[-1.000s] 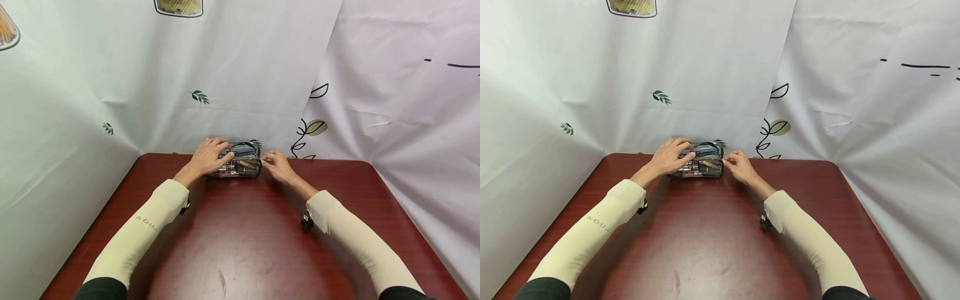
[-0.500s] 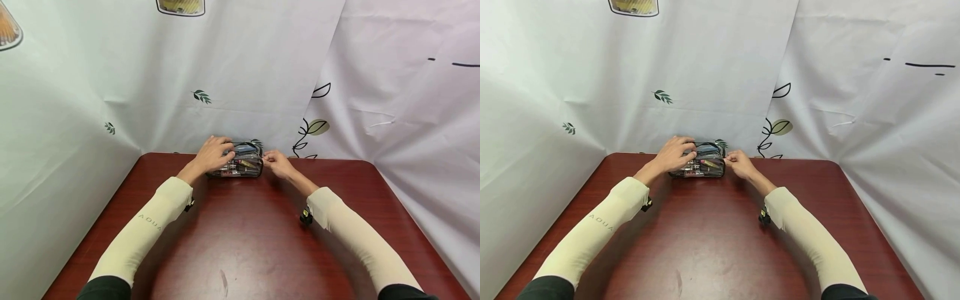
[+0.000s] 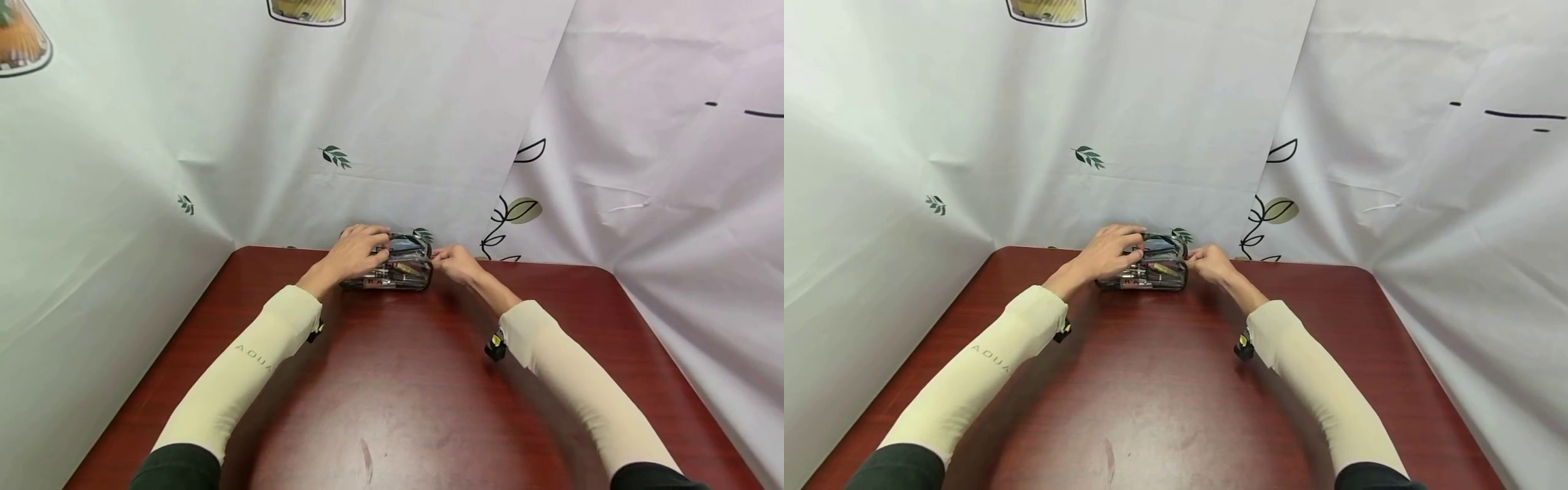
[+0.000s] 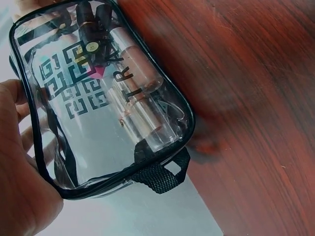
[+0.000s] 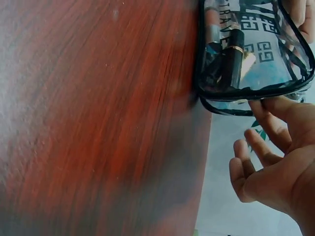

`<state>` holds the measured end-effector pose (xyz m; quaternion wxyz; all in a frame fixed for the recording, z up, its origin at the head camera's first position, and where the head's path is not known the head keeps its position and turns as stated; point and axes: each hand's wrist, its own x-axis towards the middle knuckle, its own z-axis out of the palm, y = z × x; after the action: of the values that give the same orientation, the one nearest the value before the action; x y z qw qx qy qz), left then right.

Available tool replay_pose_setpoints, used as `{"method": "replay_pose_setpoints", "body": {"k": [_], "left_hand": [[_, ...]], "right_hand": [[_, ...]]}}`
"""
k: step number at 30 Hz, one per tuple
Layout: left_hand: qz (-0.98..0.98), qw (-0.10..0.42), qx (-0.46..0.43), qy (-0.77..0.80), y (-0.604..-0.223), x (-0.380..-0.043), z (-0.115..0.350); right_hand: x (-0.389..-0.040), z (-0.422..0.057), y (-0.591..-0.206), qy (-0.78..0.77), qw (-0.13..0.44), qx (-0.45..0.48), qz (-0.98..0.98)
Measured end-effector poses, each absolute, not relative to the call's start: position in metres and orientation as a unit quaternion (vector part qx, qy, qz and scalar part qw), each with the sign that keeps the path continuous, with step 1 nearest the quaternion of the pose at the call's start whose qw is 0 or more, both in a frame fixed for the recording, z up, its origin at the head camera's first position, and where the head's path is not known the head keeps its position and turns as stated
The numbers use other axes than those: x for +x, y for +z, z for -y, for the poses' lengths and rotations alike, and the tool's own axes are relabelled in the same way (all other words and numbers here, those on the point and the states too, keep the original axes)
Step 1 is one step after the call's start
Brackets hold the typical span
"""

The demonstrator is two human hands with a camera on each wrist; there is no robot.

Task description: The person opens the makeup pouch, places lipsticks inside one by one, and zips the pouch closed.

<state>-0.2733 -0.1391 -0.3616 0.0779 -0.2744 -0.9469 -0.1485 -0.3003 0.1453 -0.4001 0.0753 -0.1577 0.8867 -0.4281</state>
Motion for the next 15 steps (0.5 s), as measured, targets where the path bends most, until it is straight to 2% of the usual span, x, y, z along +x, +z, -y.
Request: {"method": "replay_pose_setpoints", "body": {"k": [10, 15], "left_hand": [[0.947, 0.069, -0.276, -0.149, -0.364, -0.2734, 0.1398], [0.946, 0.072, -0.276, -0.151, -0.3646, -0.2745, 0.1407]], "right_hand": [[-0.297, -0.1456, -0.3994, -0.4, 0.074, -0.172, -0.897], [-0.2968, -0.1461, -0.4008, -0.454, 0.117, -0.12, -0.875]]}}
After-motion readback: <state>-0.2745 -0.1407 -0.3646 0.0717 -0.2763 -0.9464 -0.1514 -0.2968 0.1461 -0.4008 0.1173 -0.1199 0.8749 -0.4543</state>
